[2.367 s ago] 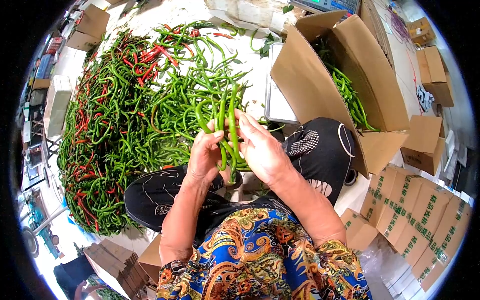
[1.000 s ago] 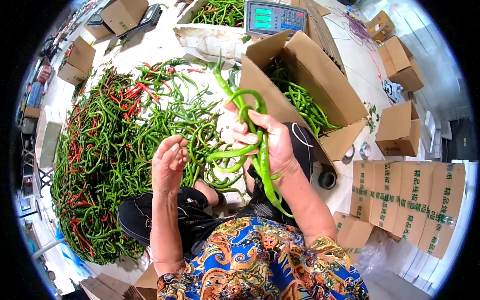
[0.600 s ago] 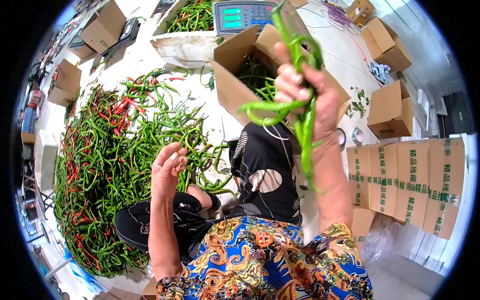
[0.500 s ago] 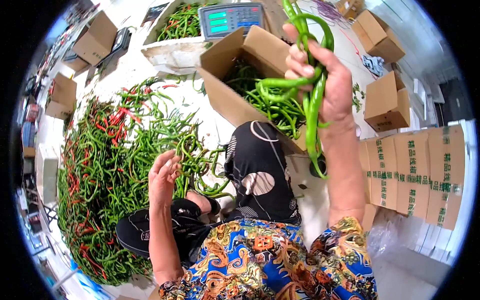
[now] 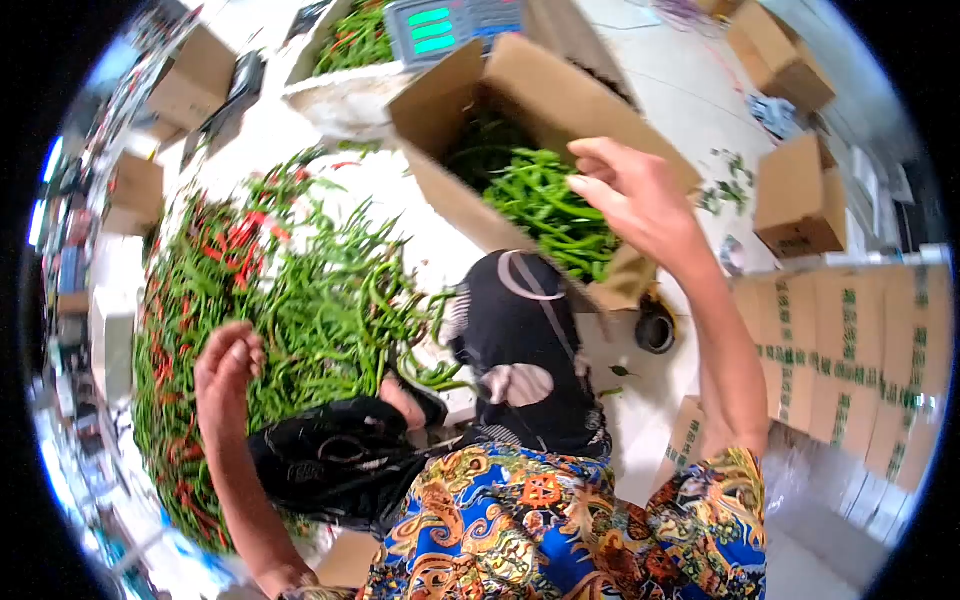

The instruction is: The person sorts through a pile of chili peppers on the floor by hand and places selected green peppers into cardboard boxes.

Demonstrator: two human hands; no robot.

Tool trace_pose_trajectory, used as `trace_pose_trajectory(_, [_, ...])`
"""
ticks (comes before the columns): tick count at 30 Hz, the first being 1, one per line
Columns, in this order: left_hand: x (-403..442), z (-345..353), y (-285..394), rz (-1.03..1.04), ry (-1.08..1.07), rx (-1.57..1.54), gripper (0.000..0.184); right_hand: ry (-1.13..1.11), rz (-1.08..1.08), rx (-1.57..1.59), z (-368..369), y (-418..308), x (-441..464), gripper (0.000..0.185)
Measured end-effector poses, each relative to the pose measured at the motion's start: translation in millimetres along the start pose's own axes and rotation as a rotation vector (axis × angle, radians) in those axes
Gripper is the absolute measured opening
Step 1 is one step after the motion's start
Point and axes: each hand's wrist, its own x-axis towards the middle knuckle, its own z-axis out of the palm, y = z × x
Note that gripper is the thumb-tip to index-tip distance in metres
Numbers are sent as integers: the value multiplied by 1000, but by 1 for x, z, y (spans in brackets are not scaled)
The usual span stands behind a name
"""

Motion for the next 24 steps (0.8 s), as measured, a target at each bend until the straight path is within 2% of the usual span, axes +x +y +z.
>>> trace_pose_trajectory(3, [2,-42,5,36,145,120,33,-40,-53,176,27,-67,-34,28])
trace_pose_trajectory(5, [9,-65,-22,-41,223,123,34,-216,-134,370,56,-92,-59,26])
trace_pose_trajectory(7, [8,-84,-72,-147,231,194,31,-516,-54,421,91,-107,-76,25])
trace_pose_trajectory(9, [0,-96,-151,-247,255,114,27,-637,6,578,149,-99,-92,24])
trace_pose_trajectory(11, [-17,-87,-215,-454,244,124,29,-764,254,692,200,-96,-103,26])
trace_pose_trajectory(13, [-32,-73,-281,-422,160,35,30,-804,383,690,251,-84,-113,28])
trace_pose_trajectory(14, [-33,-49,-295,-358,262,164,26,-801,376,672,269,-79,-117,29])
trace_pose_trajectory(15, [-34,-36,-310,-323,260,92,25,-830,420,632,285,-77,-118,29])
trace_pose_trajectory(17, [-21,-14,-331,-297,289,264,25,-898,472,631,306,-66,-120,30])
trace_pose_trajectory(19, [-2,8,-313,-168,278,326,23,-847,571,703,326,-59,-120,28])
trace_pose_trajectory(20, [9,15,-321,-6,274,463,23,-819,619,742,333,-58,-119,27])
trace_pose_trajectory(22, [26,31,-320,58,311,604,30,-830,682,762,341,-60,-109,28])
trace_pose_trajectory(24, [46,40,-309,230,326,773,37,-817,700,795,349,-58,-105,30])
